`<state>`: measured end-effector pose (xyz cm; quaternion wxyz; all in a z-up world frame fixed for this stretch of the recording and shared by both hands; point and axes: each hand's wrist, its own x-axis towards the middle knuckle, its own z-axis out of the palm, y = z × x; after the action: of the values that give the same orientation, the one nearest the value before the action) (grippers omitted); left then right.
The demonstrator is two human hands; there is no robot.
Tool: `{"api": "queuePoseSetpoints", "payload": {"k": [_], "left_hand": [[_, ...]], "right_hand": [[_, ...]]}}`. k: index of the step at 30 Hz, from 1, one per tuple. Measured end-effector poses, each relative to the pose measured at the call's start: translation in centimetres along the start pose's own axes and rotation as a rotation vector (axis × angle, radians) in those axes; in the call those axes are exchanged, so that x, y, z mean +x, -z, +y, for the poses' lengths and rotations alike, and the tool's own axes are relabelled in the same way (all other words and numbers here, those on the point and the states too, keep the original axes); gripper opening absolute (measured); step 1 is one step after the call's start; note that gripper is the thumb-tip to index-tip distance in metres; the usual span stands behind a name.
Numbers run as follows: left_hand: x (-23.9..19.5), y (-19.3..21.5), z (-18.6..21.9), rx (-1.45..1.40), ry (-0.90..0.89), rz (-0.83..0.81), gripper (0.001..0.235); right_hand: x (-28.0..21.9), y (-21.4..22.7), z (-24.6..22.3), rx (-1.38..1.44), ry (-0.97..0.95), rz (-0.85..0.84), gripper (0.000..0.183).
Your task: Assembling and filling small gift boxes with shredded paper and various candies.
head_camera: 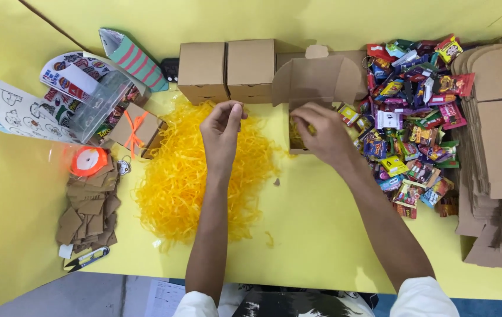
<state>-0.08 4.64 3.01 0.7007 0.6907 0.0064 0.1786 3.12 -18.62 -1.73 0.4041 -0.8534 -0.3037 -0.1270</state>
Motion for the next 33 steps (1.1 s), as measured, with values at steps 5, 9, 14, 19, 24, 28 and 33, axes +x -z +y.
{"api": "queuePoseSetpoints", "payload": {"k": [5,9,14,19,24,28,33], "left_hand": [[-0.5,1.0,0.5,0.018,0.032,0.011,0.012],[-0.8,1.6,1.3,0.026,0.038,0.027,0.011],[-1.4,2.8,0.3,0.041,0.040,0.035,0.011],[-1.9,3.3,0.0,0.063,0.042,0.030,0.013],[-2.3,2.9,0.3,0.071,0.051,0.033,0.014],[-2.8,3.3,0.1,0.091,0.064,0.044,0.014],[-2.4,3.3,-1.0,0.112,0.021,0.007,0.014]], "right_hand": [[2.2,-2.6,-3.3,0.100,-0.121,-0.167,0.020],[3.5,-3.9,-6.2,0.207,-0.584,-0.424,0.026],[4.6,-4.2,-6.4,0.351,-0.664,-0.270,0.015],[4.6,-3.8,-7.2,0.419,-0.669,-0.185,0.021],[4.5,-4.3,-7.8,0.442,-0.798,-0.312,0.036],[4.4,-3.6,-7.8,0.462,-0.743,-0.256,0.029],[4.6,-2.0,-7.8,0.454,-0.624,-0.138,0.021]]}}
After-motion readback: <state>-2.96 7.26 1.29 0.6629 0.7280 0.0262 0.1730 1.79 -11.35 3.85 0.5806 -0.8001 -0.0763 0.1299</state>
